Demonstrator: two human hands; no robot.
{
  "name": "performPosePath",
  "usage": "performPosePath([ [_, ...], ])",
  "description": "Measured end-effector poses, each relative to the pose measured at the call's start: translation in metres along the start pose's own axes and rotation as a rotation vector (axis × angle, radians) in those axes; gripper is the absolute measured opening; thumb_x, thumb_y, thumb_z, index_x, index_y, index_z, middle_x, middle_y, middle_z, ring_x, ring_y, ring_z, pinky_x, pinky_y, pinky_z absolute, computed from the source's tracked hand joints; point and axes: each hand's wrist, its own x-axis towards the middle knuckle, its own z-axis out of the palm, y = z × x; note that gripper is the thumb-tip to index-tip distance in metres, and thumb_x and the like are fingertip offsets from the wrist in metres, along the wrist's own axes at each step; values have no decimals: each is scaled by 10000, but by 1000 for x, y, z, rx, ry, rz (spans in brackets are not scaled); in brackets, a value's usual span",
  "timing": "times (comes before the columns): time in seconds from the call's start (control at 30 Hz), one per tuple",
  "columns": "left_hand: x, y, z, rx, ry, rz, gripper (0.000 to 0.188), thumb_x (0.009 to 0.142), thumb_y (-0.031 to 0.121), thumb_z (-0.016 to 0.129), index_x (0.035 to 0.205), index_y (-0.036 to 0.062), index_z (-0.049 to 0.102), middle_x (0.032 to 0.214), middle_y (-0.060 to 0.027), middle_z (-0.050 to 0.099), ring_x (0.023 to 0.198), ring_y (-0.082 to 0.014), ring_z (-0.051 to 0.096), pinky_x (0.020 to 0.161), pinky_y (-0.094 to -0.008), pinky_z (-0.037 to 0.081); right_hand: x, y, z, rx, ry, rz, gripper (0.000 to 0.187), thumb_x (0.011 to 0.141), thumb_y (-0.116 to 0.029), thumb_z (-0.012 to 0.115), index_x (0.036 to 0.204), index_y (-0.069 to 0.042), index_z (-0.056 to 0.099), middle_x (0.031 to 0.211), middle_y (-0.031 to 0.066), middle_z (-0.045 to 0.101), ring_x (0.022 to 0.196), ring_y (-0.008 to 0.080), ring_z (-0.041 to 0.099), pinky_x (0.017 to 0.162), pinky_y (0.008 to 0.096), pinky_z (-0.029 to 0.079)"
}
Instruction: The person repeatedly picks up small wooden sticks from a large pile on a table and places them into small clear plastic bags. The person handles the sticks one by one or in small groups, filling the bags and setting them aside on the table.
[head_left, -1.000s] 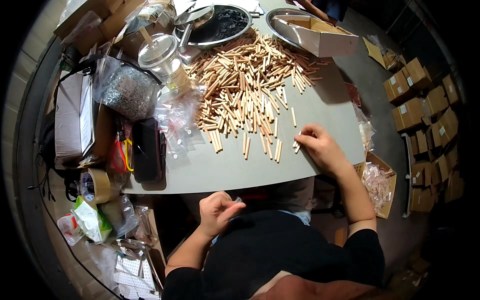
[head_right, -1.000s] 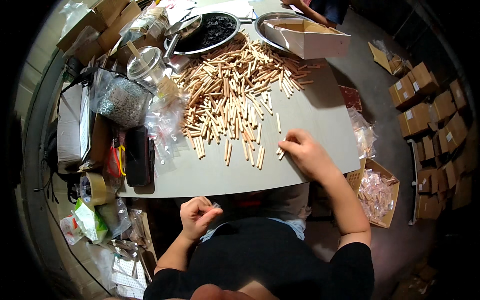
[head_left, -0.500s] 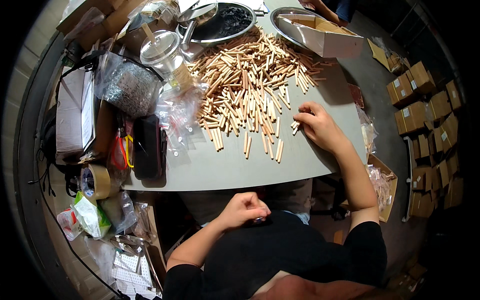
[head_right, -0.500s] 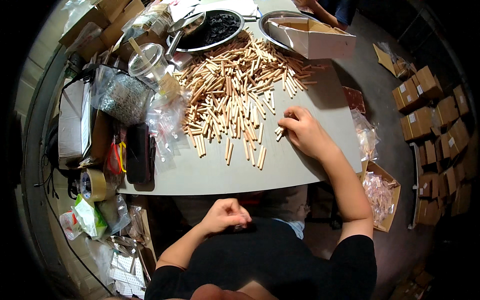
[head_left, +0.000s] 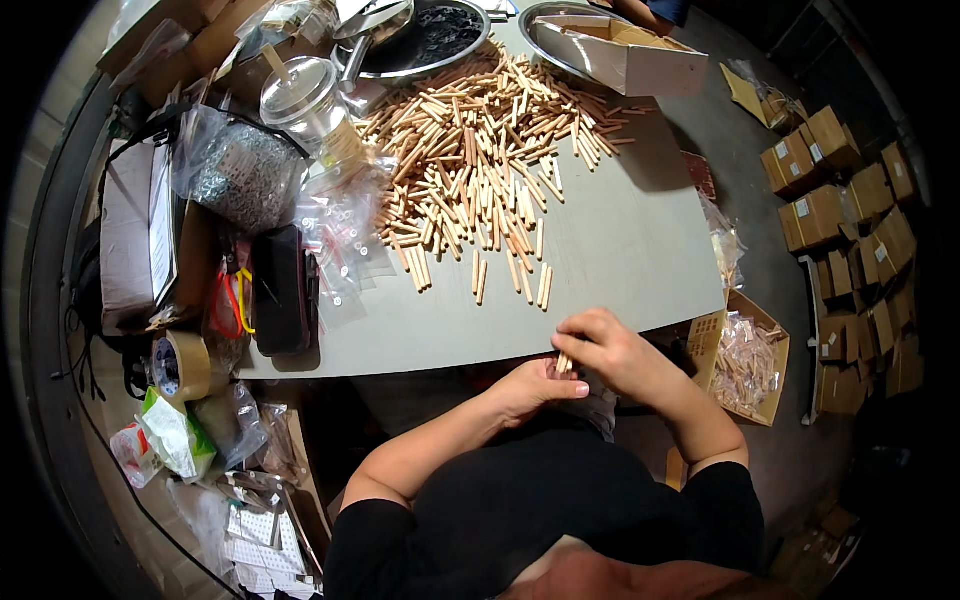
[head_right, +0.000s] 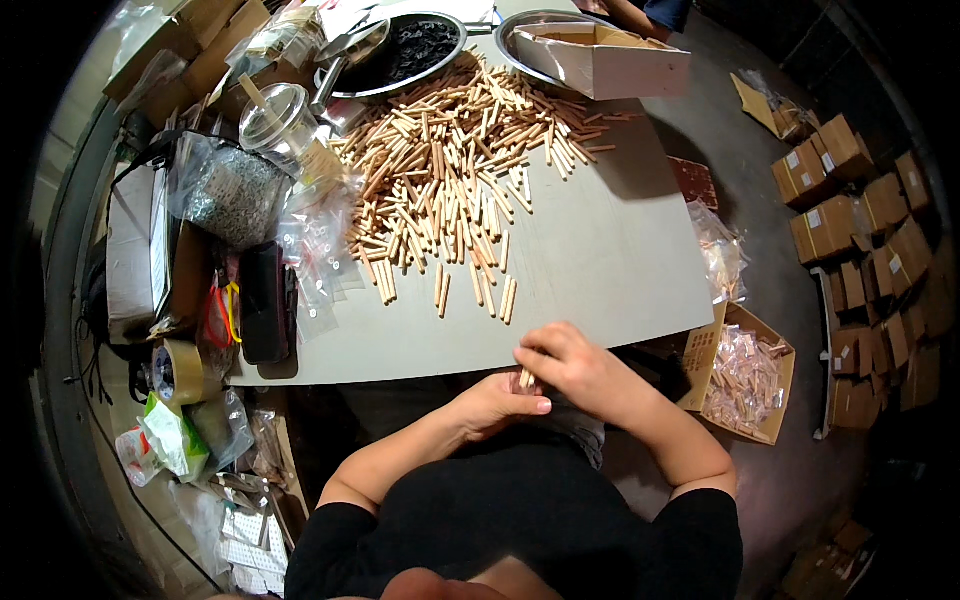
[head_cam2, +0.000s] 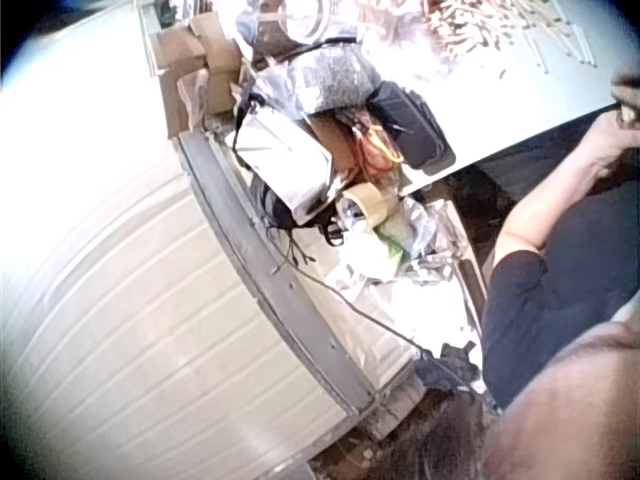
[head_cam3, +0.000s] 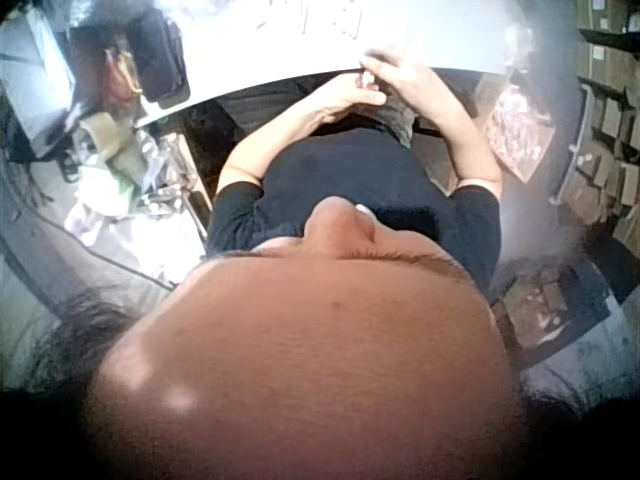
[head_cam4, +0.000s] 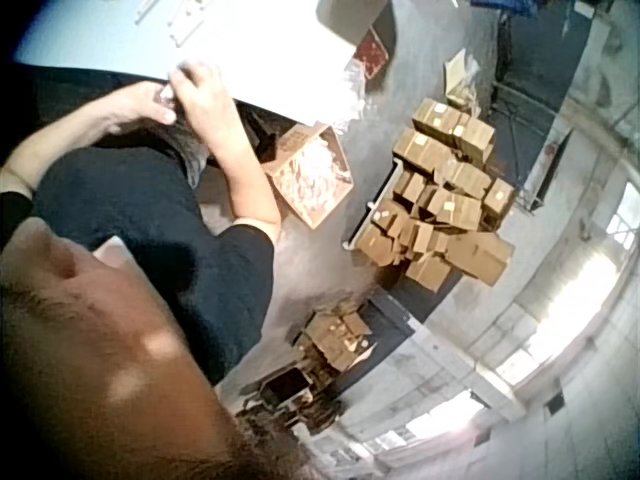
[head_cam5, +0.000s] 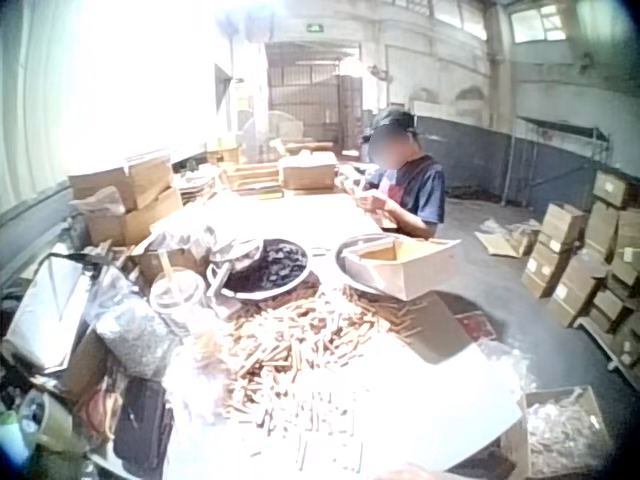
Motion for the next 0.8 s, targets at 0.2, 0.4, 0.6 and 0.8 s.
performPosePath([
  [0.2, -4, 2, -5, 102, -151, 109, 221, 876, 54, 723, 1079, 35, 639, 952, 25, 623, 872, -66, 570, 808, -225, 470, 0, -19, -6, 122, -61, -20, 354, 780, -43, 660, 1132, -10, 661, 1107, 128, 600, 1053, 300, 594, 903, 378, 526],
  [0.4, -4, 1, -8, 118, -154, 131, 174, 879, 73, 731, 1015, 48, 626, 915, 60, 563, 824, -21, 484, 719, -204, 413, 4, -20, -7, -19, -35, 3, 339, 799, -74, 653, 1136, -96, 690, 1080, 108, 615, 1015, 284, 607, 849, 363, 543],
  [0.6, -6, 1, -13, 218, -155, 205, 190, 867, 115, 760, 982, 44, 626, 901, 60, 538, 824, -22, 474, 719, -206, 411, 3, -20, -3, 22, -37, -27, 343, 807, -76, 650, 1143, -127, 695, 1021, 96, 616, 948, 275, 623, 824, 352, 546],
  [0.8, -16, 6, -5, 258, -218, 221, 296, 869, 116, 770, 1079, 30, 580, 896, 53, 513, 818, -33, 460, 707, -215, 406, 2, -23, -13, 175, -109, 69, 367, 809, -57, 654, 1169, -121, 683, 1020, 118, 616, 929, 285, 634, 809, 356, 551],
])
